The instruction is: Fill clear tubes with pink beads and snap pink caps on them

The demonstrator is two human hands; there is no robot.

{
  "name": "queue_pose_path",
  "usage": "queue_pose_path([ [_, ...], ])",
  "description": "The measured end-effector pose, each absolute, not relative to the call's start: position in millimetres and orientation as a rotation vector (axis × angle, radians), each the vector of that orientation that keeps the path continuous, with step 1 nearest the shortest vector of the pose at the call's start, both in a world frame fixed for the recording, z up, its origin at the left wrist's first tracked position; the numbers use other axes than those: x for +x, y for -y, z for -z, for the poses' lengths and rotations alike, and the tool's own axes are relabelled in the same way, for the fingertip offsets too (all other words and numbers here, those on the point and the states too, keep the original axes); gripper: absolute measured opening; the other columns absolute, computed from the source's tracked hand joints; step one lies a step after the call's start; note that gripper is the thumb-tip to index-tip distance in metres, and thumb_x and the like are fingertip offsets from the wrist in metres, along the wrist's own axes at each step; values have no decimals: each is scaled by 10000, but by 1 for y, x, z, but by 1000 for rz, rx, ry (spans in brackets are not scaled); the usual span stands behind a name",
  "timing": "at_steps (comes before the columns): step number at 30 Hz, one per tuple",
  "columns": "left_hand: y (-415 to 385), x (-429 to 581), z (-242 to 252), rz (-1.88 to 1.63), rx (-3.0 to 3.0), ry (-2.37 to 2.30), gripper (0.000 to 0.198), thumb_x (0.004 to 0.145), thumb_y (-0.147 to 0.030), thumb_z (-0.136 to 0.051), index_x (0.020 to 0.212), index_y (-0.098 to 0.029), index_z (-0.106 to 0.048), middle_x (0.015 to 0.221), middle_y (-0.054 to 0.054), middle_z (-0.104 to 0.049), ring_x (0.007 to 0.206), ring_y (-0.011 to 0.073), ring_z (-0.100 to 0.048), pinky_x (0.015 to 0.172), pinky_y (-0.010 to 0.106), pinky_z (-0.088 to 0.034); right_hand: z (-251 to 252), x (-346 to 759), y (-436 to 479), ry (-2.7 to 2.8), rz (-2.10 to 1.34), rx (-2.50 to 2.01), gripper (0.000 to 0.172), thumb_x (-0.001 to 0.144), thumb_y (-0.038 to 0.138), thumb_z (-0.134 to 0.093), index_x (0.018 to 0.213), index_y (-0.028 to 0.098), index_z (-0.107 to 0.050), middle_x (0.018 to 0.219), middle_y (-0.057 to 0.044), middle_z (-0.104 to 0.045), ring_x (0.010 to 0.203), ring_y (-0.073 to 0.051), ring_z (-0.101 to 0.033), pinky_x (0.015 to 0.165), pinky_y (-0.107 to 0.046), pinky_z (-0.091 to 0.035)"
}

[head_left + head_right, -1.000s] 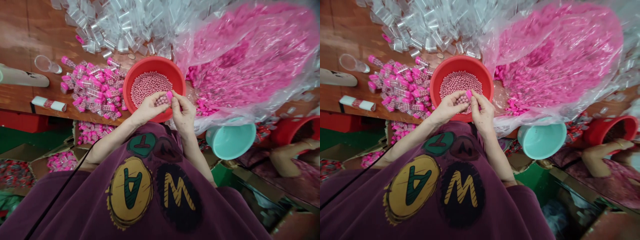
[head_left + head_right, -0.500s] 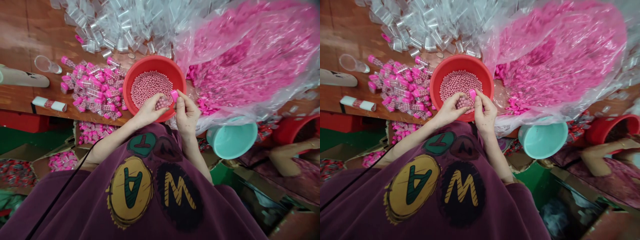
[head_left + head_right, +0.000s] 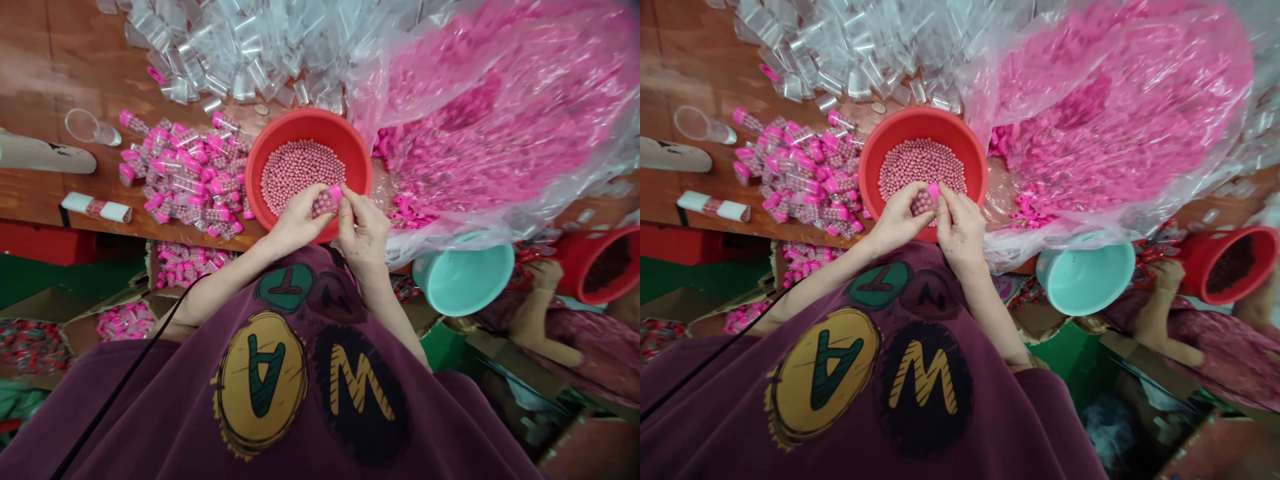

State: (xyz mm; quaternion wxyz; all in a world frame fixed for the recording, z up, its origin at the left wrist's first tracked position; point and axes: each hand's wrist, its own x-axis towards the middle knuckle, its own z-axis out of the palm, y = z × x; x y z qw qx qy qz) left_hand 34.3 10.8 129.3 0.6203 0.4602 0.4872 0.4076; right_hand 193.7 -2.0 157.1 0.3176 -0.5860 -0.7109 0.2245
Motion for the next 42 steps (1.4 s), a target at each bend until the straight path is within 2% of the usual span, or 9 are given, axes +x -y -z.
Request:
queue_pose_path([
  [6, -12, 36, -132, -947, 926, -1086, 242, 833, -153, -795, 1034, -220, -678, 928, -1, -657, 842, 159, -607, 838, 316, -523, -156, 195, 3, 1929, -555, -1575, 426, 1156, 462, -461, 1360, 251, -771, 1022, -87, -818, 933, -237, -743, 919, -433, -613],
  [14, -13, 34, -130, -956, 911, -1120, 227, 834, -188, -817, 1009, -214, -676, 902, -3, -664, 820, 148, -618, 836, 313, -542, -153, 186, -1, 1877, -617, -1518, 386, 1157, 399, -476, 1353, 253, -775, 1063, -79, -831, 957, -213, -765, 905, -398, -633],
  [19, -13, 32, -131, -960, 914, -1118, 234, 840, -214, -815, 1025, -208, -671, 912, -2, -687, 832, 140, -635, 841, 293, -571, -154, 182, -1, 1808, -716, -1437, 355, 1146, 378, -508, 1348, 253, -771, 1163, -77, -837, 1013, -210, -780, 921, -391, -646],
  [28, -22, 27, -130, -954, 845, -1054, 399, 783, -228, -886, 1120, -207, -672, 1007, 16, -708, 952, 169, -682, 937, 335, -575, -158, 196, -5, 1978, -851, -1303, 508, 1123, 318, -435, 1608, 270, -580, 1198, -96, -729, 1083, -233, -704, 999, -454, -627],
  [31, -28, 16, -134, -890, 821, -920, 478, 767, -320, -950, 1154, -200, -693, 1005, 17, -701, 916, 151, -673, 877, 294, -568, -162, 208, -10, 1973, -986, -1255, 523, 1117, 371, -480, 1633, 306, -543, 1215, -81, -680, 1112, -231, -676, 1032, -465, -616],
  [34, -28, 9, -139, -809, 784, -843, 426, 882, -502, -881, 1134, -195, -726, 834, -15, -614, 702, 98, -563, 654, 229, -484, -160, 212, -12, 1804, -1080, -1304, 534, 1090, 491, -584, 1593, 314, -555, 1227, -78, -681, 1083, -235, -666, 1029, -479, -621],
  [36, -23, 9, -140, -810, 752, -845, 445, 907, -595, -839, 1092, -203, -736, 756, -35, -554, 611, 82, -478, 565, 220, -408, -155, 210, -12, 1601, -1109, -1362, 554, 1052, 562, -660, 1544, 331, -551, 1180, -59, -689, 995, -214, -671, 951, -442, -645],
  [39, -15, 16, -137, -861, 698, -853, 487, 862, -640, -870, 1050, -213, -734, 741, -36, -561, 596, 81, -466, 545, 221, -385, -148, 203, -9, 1410, -1110, -1416, 449, 1007, 608, -729, 1332, 314, -633, 1043, -21, -687, 854, -177, -667, 801, -364, -646],
  [42, -13, 20, -133, -904, 655, -858, 476, 856, -634, -880, 1022, -211, -736, 741, -27, -580, 606, 87, -490, 539, 221, -386, -150, 195, -7, 1420, -1060, -1467, 335, 1022, 603, -702, 1114, 281, -696, 938, -1, -694, 798, -167, -666, 749, -341, -623],
])
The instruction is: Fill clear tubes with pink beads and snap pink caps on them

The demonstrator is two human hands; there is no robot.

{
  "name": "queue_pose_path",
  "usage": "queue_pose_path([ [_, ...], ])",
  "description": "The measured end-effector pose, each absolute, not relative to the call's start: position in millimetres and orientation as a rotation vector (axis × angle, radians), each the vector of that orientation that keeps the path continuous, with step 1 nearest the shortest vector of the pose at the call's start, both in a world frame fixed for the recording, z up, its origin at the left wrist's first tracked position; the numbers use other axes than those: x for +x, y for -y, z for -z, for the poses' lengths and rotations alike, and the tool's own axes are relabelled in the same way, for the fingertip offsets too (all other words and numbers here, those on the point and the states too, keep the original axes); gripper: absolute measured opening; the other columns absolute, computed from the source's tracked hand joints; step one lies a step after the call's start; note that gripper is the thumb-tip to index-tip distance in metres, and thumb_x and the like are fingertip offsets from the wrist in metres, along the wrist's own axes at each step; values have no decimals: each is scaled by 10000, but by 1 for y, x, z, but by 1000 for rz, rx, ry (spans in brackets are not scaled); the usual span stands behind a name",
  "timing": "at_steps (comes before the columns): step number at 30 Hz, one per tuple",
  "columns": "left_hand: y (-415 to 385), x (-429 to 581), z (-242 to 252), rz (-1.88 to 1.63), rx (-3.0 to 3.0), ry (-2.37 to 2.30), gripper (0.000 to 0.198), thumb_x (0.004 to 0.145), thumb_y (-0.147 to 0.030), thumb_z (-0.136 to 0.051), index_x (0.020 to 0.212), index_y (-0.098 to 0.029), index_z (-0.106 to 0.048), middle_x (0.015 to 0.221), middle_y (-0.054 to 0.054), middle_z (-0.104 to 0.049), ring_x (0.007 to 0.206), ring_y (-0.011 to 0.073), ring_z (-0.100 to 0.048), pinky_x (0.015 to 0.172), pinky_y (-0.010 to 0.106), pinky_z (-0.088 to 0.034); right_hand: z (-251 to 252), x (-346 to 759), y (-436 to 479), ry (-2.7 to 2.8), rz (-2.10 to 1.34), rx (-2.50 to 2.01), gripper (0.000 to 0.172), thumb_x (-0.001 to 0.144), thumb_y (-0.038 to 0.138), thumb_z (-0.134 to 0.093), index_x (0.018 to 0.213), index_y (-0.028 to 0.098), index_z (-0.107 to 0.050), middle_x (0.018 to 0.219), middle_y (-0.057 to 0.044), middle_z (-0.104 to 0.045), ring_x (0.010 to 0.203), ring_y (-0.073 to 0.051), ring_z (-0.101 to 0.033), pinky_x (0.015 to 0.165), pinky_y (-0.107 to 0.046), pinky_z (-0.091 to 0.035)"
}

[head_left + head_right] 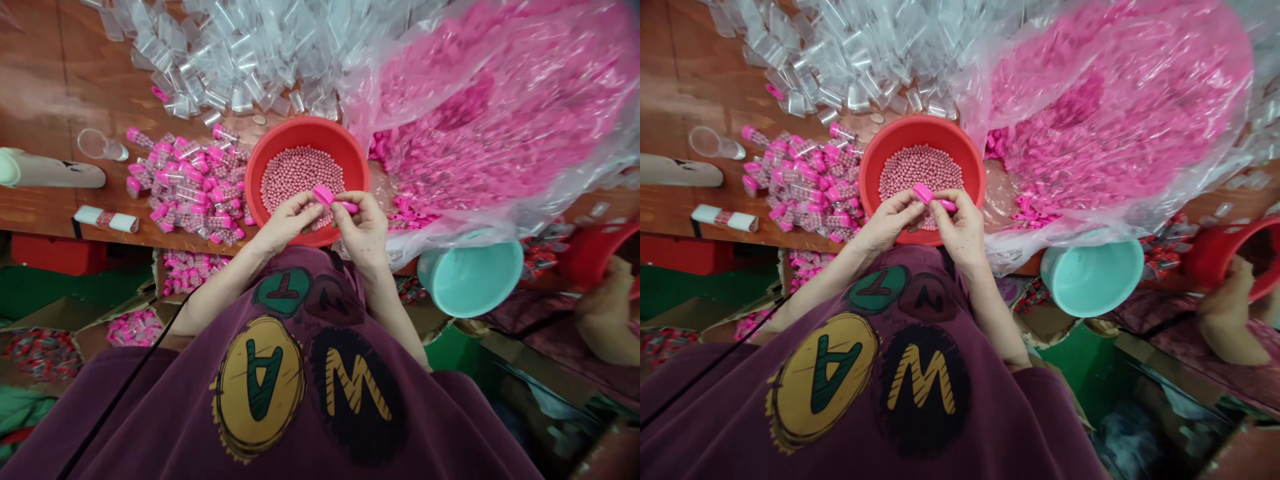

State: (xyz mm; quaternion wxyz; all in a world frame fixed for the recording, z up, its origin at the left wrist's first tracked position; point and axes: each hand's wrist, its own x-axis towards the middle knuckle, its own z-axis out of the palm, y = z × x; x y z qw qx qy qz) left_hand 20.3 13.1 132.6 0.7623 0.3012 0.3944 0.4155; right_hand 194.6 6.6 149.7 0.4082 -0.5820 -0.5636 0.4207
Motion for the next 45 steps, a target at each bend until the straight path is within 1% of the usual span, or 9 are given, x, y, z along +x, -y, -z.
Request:
queue_pose_path([
  [6, -15, 16, -127, -890, 611, -865, 501, 808, -590, -927, 1087, -214, -748, 755, -36, -600, 636, 89, -549, 585, 220, -465, -161, 190, -6, 1568, -945, -1451, 275, 1035, 513, -699, 973, 245, -712, 908, 4, -734, 830, -155, -680, 790, -322, -591],
  [12, -13, 17, -120, -924, 687, -847, 542, 730, -423, -1005, 1151, -204, -743, 1023, 23, -755, 899, 131, -705, 859, 267, -594, -159, 195, -7, 1637, -913, -1417, 264, 1069, 440, -667, 1240, 260, -755, 1034, -29, -767, 912, -183, -700, 867, -373, -612],
  [15, -12, 19, -114, -943, 745, -897, 534, 747, -417, -993, 1158, -192, -738, 1065, 37, -773, 978, 160, -730, 929, 307, -609, -159, 195, -6, 1726, -876, -1405, 256, 1085, 406, -639, 1247, 279, -789, 1027, -36, -774, 908, -190, -698, 872, -392, -617],
  [24, -10, 18, -109, -955, 882, -887, 519, 860, -528, -906, 1212, -196, -719, 1090, 62, -789, 1012, 192, -766, 964, 361, -645, -158, 194, -1, 1843, -702, -1432, 278, 1106, 347, -589, 1263, 277, -808, 1083, -58, -804, 955, -197, -742, 896, -388, -654],
  [29, -13, 15, -112, -932, 912, -871, 503, 861, -521, -908, 1187, -184, -726, 1067, 68, -786, 1020, 198, -767, 986, 373, -647, -160, 195, 0, 1917, -702, -1419, 292, 1106, 337, -578, 1284, 283, -803, 1178, -83, -806, 1082, -233, -759, 999, -446, -662],
  [32, -13, 15, -113, -915, 874, -890, 502, 851, -521, -914, 1176, -187, -725, 1055, 62, -779, 998, 193, -755, 981, 373, -645, -160, 190, 1, 1868, -703, -1451, 280, 1102, 337, -582, 1256, 274, -806, 1151, -75, -813, 1056, -224, -760, 976, -433, -662],
  [37, -9, 20, -115, -941, 829, -928, 466, 846, -480, -906, 1162, -192, -722, 1051, 42, -756, 964, 172, -726, 945, 349, -633, -155, 179, 2, 1726, -696, -1483, 241, 1087, 344, -604, 1165, 240, -807, 1007, -46, -799, 896, -186, -729, 837, -366, -643],
  [42, -4, 23, -120, -942, 764, -1041, 383, 857, -380, -876, 1148, -188, -718, 1014, 51, -741, 947, 186, -712, 866, 343, -627, -156, 178, 4, 1794, -756, -1411, 303, 1104, 311, -522, 1255, 239, -774, 1135, -96, -783, 1036, -229, -738, 927, -428, -651],
  [45, -4, 22, -123, -928, 665, -1016, 395, 828, -399, -905, 1114, -192, -729, 915, 22, -708, 834, 151, -673, 774, 300, -603, -160, 184, 4, 1855, -822, -1343, 358, 1095, 273, -476, 1314, 238, -757, 1177, -112, -759, 1075, -237, -731, 940, -441, -653],
])
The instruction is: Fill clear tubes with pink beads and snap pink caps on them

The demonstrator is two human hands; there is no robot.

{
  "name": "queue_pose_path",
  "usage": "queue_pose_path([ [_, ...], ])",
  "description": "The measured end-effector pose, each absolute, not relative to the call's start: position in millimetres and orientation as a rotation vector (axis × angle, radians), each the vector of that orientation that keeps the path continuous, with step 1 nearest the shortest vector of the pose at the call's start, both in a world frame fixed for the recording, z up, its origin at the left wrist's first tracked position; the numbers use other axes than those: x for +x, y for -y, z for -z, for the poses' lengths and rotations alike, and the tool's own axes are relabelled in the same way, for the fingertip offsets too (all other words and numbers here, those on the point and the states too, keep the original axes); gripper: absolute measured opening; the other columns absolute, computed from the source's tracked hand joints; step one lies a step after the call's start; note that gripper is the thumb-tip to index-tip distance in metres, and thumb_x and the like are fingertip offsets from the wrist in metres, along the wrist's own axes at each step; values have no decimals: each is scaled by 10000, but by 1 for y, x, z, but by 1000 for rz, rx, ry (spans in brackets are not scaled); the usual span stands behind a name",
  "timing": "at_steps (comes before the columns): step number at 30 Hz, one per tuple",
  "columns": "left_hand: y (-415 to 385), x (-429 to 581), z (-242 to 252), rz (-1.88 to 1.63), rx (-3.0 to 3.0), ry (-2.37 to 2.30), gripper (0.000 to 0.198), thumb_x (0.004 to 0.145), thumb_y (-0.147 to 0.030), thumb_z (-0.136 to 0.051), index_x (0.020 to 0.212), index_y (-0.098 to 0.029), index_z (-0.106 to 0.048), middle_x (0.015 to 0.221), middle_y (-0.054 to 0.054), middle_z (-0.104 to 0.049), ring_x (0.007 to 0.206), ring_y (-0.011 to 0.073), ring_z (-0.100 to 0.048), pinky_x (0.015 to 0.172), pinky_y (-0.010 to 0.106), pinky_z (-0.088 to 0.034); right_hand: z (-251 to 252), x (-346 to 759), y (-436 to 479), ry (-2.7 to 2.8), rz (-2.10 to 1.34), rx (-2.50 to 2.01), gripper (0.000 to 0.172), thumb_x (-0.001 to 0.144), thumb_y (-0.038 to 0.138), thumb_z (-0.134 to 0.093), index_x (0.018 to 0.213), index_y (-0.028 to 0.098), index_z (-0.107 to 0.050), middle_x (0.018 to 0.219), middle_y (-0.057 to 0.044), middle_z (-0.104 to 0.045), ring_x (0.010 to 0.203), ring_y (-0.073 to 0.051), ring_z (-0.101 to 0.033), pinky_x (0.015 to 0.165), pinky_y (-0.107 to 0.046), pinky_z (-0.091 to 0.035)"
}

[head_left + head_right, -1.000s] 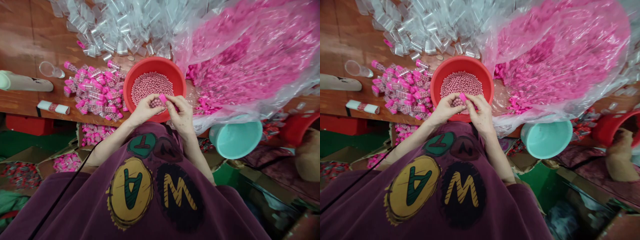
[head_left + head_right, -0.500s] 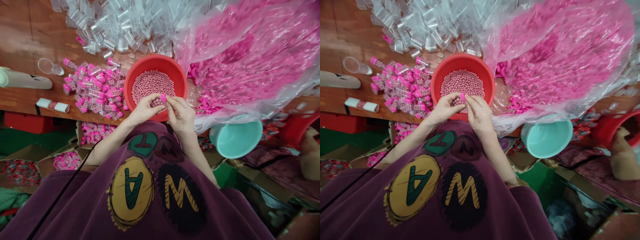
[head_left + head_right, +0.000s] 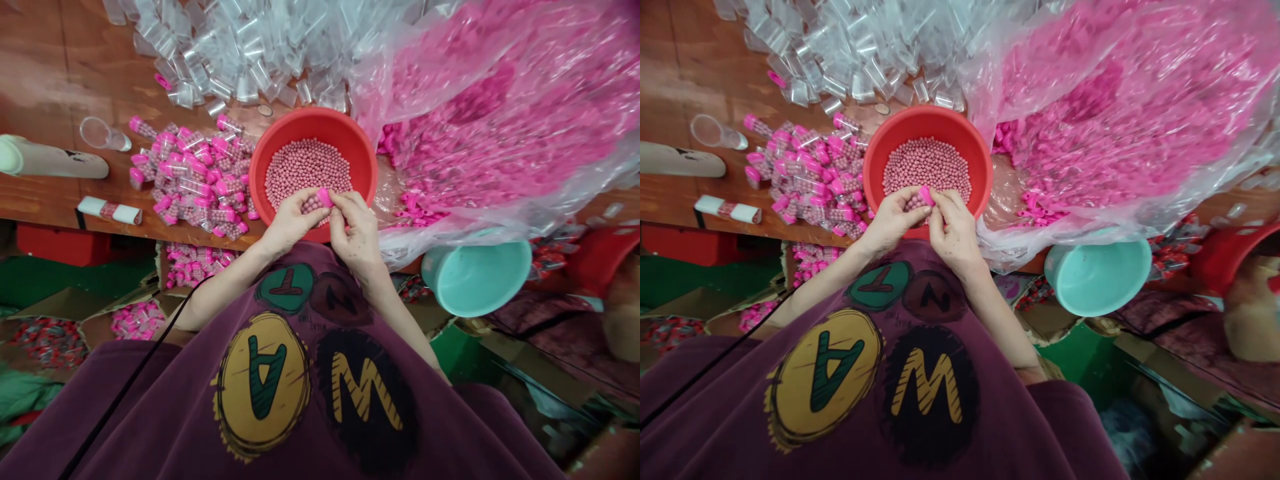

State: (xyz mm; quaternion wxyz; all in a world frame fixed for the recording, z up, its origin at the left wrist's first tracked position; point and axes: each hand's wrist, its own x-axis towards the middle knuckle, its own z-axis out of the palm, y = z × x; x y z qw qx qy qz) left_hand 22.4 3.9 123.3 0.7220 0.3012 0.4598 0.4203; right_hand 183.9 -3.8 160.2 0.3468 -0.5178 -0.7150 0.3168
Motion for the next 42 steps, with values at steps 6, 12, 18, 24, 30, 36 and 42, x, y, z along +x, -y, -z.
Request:
queue_pose_path([
  [6, -9, 15, -130, -931, 621, -945, 425, 793, -538, -942, 965, -201, -749, 760, -24, -639, 660, 92, -574, 643, 228, -522, -148, 190, 6, 1643, -969, -1379, 389, 1067, 396, -595, 1444, 315, -645, 1243, -70, -704, 1079, -212, -714, 962, -425, -654],
  [12, -9, 14, -126, -927, 757, -965, 483, 764, -591, -953, 953, -184, -775, 806, -9, -690, 724, 106, -612, 693, 240, -546, -140, 188, 3, 1477, -974, -1432, 274, 1056, 487, -652, 1222, 271, -687, 1052, -36, -721, 897, -182, -713, 829, -366, -652],
  [18, -5, 15, -125, -922, 664, -1044, 438, 756, -544, -960, 983, -193, -827, 901, 8, -763, 826, 135, -660, 805, 276, -581, -155, 187, 6, 2077, -804, -1461, 499, 995, 367, -675, 1463, 197, -633, 1390, -187, -676, 1297, -371, -640, 1140, -616, -553],
  [24, -6, 24, -124, -927, 702, -1144, 260, 829, -405, -911, 953, -191, -831, 845, 1, -738, 808, 139, -644, 781, 275, -563, -135, 175, 6, 2166, -655, -1671, 746, 896, 387, -803, 1541, 130, -530, 1419, -233, -635, 1318, -430, -594, 1173, -680, -490],
  [30, -3, 28, -124, -967, 687, -1211, 249, 847, -414, -873, 930, -182, -834, 904, 18, -785, 851, 147, -668, 815, 275, -572, -128, 169, 6, 2230, -679, -1714, 840, 859, 386, -792, 1586, 96, -486, 1469, -263, -600, 1362, -457, -570, 1154, -672, -497],
  [36, 2, 24, -131, -995, 968, -1366, 166, 860, -287, -823, 1003, -205, -845, 842, -8, -745, 764, 144, -592, 735, 271, -511, -117, 167, 10, 2097, -633, -1640, 677, 940, 390, -651, 1555, 147, -502, 1422, -225, -620, 1321, -402, -591, 1148, -638, -512],
  [42, 4, 25, -125, -990, 935, -1327, 222, 886, -353, -810, 1042, -197, -835, 876, 4, -746, 804, 154, -617, 772, 285, -527, -114, 168, 10, 2105, -655, -1615, 696, 923, 388, -660, 1552, 138, -495, 1428, -233, -622, 1345, -407, -588, 1169, -664, -500],
])
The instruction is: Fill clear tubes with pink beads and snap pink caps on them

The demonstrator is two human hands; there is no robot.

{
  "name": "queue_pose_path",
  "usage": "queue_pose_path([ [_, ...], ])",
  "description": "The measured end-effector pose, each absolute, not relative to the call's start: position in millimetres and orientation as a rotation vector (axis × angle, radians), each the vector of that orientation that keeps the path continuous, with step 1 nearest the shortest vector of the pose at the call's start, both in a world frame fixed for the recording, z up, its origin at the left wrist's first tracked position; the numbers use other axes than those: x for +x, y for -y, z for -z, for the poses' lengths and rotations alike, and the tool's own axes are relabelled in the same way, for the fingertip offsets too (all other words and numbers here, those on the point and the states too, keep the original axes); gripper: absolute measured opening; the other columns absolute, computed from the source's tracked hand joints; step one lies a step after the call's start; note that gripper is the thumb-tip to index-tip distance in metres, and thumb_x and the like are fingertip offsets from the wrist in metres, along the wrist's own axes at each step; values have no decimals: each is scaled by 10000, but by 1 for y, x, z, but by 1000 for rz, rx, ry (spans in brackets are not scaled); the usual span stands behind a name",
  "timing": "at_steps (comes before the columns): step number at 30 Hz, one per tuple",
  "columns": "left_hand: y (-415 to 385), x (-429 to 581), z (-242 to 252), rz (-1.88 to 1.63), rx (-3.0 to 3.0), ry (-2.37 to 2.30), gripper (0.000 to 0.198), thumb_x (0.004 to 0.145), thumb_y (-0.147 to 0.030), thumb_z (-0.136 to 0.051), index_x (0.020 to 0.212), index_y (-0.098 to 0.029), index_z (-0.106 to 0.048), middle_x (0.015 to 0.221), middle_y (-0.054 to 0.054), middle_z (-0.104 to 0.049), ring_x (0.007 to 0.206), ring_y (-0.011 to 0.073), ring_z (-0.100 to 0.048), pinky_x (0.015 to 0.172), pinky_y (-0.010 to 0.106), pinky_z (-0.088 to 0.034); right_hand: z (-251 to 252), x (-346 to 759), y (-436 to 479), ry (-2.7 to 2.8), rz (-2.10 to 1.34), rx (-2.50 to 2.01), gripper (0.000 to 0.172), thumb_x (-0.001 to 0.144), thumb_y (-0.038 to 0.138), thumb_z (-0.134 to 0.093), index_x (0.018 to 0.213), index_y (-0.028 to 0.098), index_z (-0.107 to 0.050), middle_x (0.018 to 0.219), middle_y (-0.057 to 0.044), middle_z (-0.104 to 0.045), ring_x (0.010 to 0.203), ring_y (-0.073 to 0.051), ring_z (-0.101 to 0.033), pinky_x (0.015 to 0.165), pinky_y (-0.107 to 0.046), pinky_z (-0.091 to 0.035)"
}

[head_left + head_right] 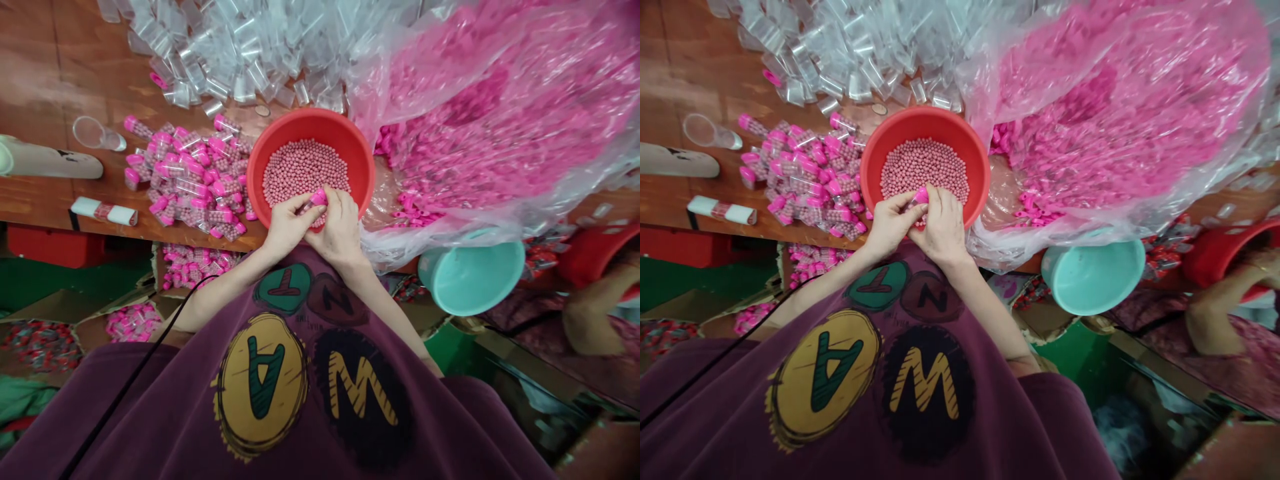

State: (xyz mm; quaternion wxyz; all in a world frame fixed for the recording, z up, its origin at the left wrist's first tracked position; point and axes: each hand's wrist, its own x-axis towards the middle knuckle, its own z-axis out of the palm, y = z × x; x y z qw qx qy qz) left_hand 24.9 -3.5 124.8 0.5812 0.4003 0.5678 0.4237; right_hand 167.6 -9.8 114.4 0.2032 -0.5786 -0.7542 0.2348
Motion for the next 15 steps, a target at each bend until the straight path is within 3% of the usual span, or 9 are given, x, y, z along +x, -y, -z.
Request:
queue_pose_path([
  [5, 7, 24, -122, -1028, 948, -1348, 229, 886, -325, -823, 1083, -208, -838, 902, 6, -760, 821, 162, -634, 787, 296, -539, -119, 167, 12, 2125, -619, -1671, 682, 956, 421, -673, 1553, 133, -517, 1431, -240, -641, 1329, -409, -604, 1152, -636, -512],
  [10, 6, 18, -117, -1061, 948, -1388, 180, 893, -283, -817, 1061, -223, -838, 936, 15, -789, 839, 167, -659, 798, 300, -561, -130, 175, 8, 2206, -799, -1542, 752, 964, 407, -703, 1618, 114, -474, 1541, -250, -590, 1428, -411, -564, 1197, -629, -496],
  [12, 6, 13, -114, -1046, 917, -1355, 177, 887, -281, -822, 1053, -226, -841, 971, 24, -802, 865, 171, -680, 805, 300, -572, -135, 181, 5, 2156, -922, -1449, 631, 1013, 404, -659, 1586, 169, -533, 1506, -204, -629, 1388, -355, -606, 1173, -581, -532],
  [15, 7, 8, -112, -1009, 944, -1296, 189, 873, -280, -836, 1049, -211, -839, 1011, 37, -807, 905, 172, -697, 834, 301, -574, -140, 188, 0, 1944, -1053, -1384, 343, 1099, 439, -580, 1360, 255, -708, 1263, -96, -753, 1147, -245, -704, 1043, -465, -600],
])
